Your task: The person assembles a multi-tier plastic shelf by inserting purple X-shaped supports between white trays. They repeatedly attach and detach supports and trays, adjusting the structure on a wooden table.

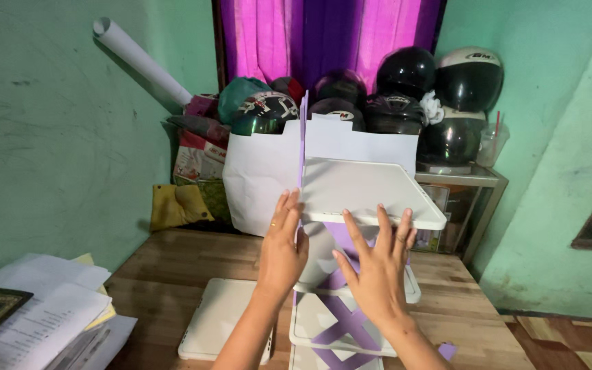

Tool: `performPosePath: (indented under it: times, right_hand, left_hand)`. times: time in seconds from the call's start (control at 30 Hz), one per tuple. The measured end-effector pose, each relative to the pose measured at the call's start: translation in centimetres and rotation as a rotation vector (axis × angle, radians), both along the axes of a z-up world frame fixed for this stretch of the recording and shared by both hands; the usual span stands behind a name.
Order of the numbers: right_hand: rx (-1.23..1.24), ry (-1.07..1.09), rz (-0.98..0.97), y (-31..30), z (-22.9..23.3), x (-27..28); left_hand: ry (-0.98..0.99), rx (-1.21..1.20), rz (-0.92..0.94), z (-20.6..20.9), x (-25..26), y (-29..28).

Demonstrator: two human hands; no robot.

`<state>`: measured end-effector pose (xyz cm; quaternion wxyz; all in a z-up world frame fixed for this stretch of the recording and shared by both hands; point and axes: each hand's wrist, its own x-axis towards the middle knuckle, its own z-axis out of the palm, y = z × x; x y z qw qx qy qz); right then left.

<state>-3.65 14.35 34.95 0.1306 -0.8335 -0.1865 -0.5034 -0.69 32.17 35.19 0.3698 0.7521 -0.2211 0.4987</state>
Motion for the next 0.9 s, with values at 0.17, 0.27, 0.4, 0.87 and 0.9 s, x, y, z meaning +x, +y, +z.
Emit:
performPosePath:
  times: [0.17, 0.27, 0.4, 0.87, 0.9]
  right_hand:
    - [0.004, -0.032, 0.005, -0.1, -0.4, 1.4]
    - [-0.039, -0.051, -0.078, 0.1, -0.8, 2.0]
    - [-0.042, -0.060, -0.039, 0.3, -1.0, 2.3]
    - [0.006, 0.040, 0.227, -4.6, -0.7, 4.7]
    - [0.006, 0.035, 0.238, -5.1, -0.8, 4.9]
  left_hand:
    - [0.012, -0.066, -0.015, -0.7, 0.3, -0.6]
    - [0.010, -0.079, -0.011, -1.0, 0.5, -0.7]
    - [-0.017, -0.066, 0.015, -0.9, 0.6, -0.6]
    - [-0.059, 0.065, 0.013, -0.1, -3.2, -2.9]
    - [-0.064, 0.080, 0.026, -0.1, -3.4, -3.5]
